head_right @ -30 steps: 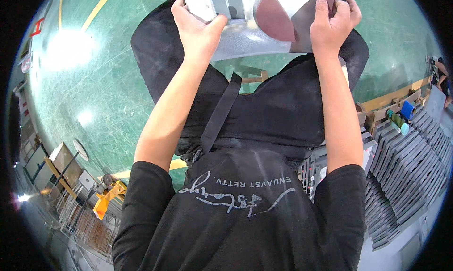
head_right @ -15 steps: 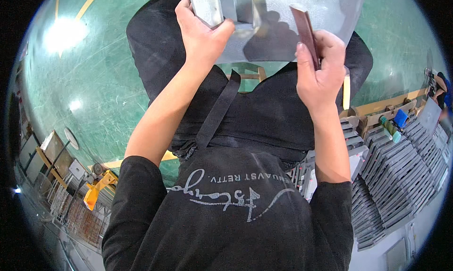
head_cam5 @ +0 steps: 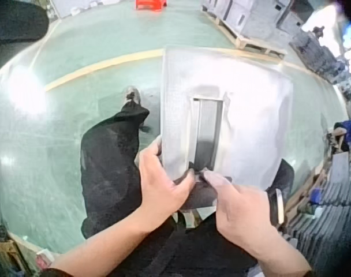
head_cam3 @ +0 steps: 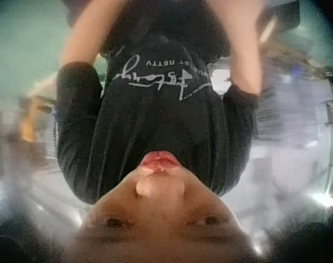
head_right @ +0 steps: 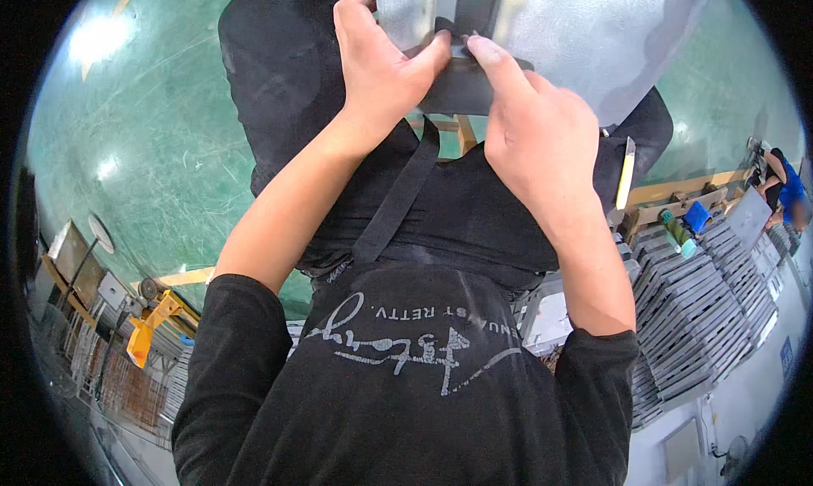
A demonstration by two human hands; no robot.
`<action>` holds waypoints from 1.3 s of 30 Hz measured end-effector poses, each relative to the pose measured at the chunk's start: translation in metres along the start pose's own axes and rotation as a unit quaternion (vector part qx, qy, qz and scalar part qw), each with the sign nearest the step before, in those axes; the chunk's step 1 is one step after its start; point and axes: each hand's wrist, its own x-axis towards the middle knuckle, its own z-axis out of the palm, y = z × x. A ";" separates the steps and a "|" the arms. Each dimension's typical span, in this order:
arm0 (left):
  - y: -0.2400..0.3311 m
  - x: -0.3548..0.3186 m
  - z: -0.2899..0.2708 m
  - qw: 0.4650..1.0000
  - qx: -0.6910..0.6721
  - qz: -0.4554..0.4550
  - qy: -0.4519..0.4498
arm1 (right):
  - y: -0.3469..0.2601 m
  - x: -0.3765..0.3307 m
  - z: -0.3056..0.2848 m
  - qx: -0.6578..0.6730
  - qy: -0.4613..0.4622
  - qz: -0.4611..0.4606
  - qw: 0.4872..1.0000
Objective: Sand and scrape the surface of metal machine panels to prepare them for finishing.
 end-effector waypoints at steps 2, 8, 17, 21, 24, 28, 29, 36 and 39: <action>-0.005 0.000 -0.002 1.000 0.006 0.004 0.005 | -0.007 0.011 -0.003 -0.097 -0.036 -0.017 0.994; -0.015 0.001 -0.002 1.000 -0.021 -0.001 0.012 | -0.018 0.016 -0.013 -0.152 -0.099 -0.037 0.983; -0.022 -0.007 0.004 1.000 -0.023 -0.002 0.021 | -0.014 0.015 -0.012 -0.145 -0.127 -0.027 0.981; -0.018 -0.006 0.007 0.999 -0.037 0.006 0.026 | -0.018 0.019 0.004 -0.163 -0.095 -0.049 0.981; -0.017 -0.005 0.008 0.999 -0.043 0.004 0.026 | -0.015 0.017 -0.005 -0.169 -0.115 -0.025 0.979; -0.018 -0.011 0.003 1.000 -0.025 -0.005 0.015 | -0.008 0.002 -0.017 -0.115 -0.142 -0.011 0.983; -0.020 -0.009 0.003 1.000 -0.024 0.003 0.018 | -0.006 0.005 -0.010 -0.106 -0.121 -0.020 0.987; -0.020 -0.007 0.004 1.000 -0.021 -0.003 0.011 | -0.011 0.005 -0.009 -0.106 -0.094 -0.009 0.990; -0.022 -0.011 0.005 0.999 -0.036 -0.006 0.016 | -0.009 0.008 -0.005 -0.085 -0.098 -0.007 0.992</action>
